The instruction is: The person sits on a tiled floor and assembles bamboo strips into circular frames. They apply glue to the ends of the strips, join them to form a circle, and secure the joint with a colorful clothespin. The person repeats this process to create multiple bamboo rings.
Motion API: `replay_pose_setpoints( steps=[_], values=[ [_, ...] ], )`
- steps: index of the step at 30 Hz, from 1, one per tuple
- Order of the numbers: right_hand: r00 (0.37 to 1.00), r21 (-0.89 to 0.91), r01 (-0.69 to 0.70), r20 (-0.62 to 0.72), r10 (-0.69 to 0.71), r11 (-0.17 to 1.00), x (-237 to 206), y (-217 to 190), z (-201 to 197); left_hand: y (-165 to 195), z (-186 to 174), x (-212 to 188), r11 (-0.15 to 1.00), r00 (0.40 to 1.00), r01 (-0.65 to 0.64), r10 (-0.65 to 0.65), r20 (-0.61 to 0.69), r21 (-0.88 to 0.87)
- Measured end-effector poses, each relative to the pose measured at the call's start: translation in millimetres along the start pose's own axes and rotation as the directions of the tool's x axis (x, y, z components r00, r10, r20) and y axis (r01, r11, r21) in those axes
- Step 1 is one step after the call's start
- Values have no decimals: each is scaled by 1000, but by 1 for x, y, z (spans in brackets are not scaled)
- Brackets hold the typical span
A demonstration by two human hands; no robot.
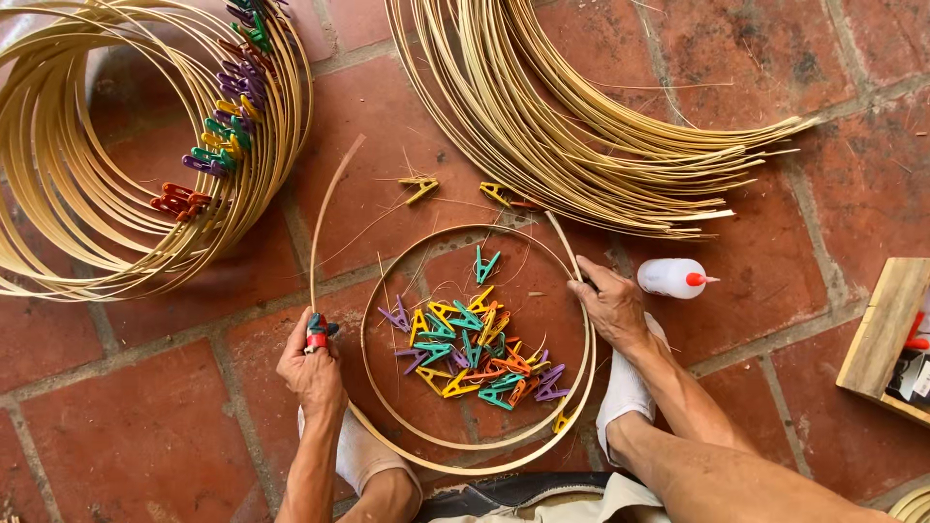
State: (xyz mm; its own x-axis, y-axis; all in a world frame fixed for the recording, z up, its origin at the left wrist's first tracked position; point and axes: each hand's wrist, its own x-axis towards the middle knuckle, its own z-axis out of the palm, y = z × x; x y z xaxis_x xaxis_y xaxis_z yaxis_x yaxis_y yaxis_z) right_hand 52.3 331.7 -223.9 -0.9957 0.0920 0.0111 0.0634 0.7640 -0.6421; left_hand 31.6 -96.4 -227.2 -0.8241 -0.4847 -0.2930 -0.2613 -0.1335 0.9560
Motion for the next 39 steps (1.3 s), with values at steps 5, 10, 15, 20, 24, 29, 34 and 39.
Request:
replay_pose_setpoints(
  steps=[5, 10, 15, 20, 24, 29, 34, 39],
  values=[
    [997, -63, 81, 5, -81, 995, 8, -2, 3, -3, 1, 4, 977, 987, -159, 153, 54, 144],
    [962, 626, -258, 98, 253, 736, 6, 3, 4, -16, 0, 7, 995, 999, 17, -13, 41, -97],
    [944, 629, -314, 126, 305, 711, -7, -6, 3, -28, 1, 14, 999, 997, -16, 19, 73, -40],
    [988, 483, -147, 107, 109, 863, -17, -21, 0, -37, -5, 13, 997, 993, -57, 63, 101, -60],
    [970, 471, -212, 207, 127, 856, -17, -28, -1, -38, -7, 9, 991, 985, -119, 126, 120, -64],
    [910, 609, -398, 359, 209, 686, -7, -31, 0, -33, -12, 0, 985, 977, -28, 63, 202, -172],
    [785, 557, -618, 486, 386, 555, 5, -34, 2, -32, -18, -11, 987, 962, 41, 3, 272, -154],
    [957, 446, -270, 219, 188, 853, 8, -48, 7, -31, -18, -18, 983, 933, 154, -113, 343, -96]
  ],
)
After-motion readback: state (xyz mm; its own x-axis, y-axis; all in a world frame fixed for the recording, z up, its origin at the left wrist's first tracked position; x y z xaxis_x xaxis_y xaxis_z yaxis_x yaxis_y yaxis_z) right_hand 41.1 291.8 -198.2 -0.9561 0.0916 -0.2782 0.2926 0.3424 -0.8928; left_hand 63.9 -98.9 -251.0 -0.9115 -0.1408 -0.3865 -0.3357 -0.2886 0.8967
